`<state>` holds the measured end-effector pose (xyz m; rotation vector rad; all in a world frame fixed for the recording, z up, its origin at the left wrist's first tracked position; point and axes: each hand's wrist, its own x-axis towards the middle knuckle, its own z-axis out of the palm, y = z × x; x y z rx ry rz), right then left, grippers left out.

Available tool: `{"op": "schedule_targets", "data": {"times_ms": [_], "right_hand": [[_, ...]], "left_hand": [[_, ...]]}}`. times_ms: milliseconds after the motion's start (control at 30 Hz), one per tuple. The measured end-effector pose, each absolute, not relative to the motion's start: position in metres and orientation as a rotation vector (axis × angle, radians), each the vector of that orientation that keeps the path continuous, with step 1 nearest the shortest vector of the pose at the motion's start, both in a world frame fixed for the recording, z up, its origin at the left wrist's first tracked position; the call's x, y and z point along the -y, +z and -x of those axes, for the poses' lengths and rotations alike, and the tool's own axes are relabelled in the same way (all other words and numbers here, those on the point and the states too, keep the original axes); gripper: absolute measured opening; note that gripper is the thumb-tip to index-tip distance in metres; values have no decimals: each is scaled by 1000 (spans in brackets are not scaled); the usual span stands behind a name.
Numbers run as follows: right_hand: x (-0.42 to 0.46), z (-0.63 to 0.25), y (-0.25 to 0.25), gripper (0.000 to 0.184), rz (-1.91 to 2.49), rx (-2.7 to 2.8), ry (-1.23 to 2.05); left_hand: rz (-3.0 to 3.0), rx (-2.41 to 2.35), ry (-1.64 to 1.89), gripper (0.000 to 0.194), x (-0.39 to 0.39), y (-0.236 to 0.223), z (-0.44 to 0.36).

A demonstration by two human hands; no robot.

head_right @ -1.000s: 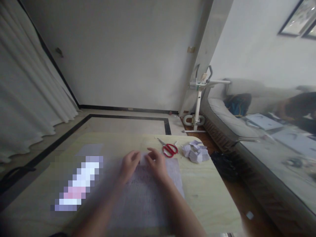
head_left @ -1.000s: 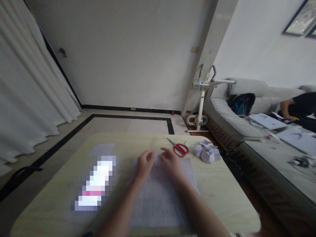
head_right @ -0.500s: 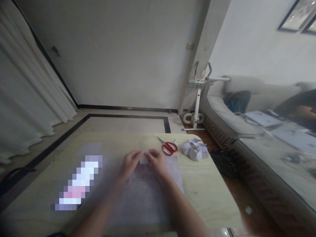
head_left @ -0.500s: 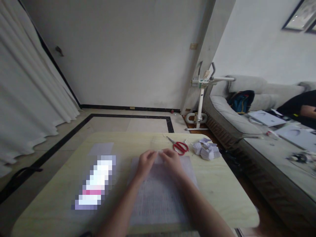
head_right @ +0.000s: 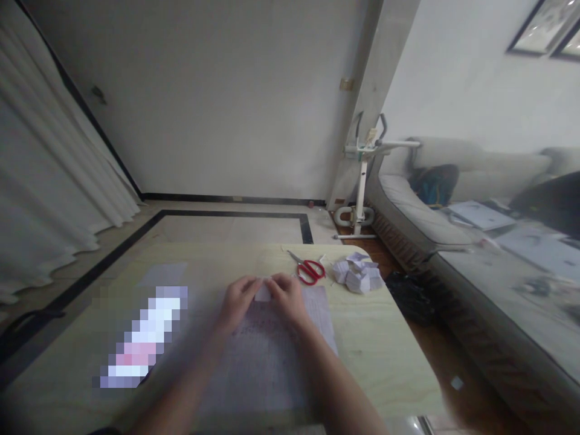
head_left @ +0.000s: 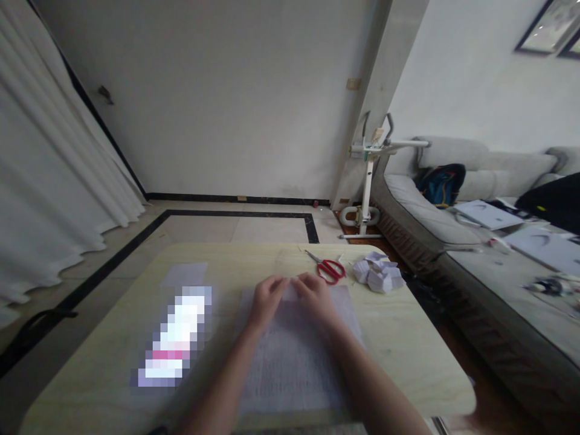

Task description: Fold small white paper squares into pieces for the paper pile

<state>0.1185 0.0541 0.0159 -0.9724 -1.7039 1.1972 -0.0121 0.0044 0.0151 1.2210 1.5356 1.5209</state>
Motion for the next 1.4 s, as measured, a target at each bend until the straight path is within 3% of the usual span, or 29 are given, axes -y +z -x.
{"op": "schedule_targets", "data": {"times_ms": [1400], "right_hand": [[-52, -120, 15, 23, 961, 1824, 1004]], "left_hand": [[-1191, -1510, 1495, 27, -5, 15, 12]]}}
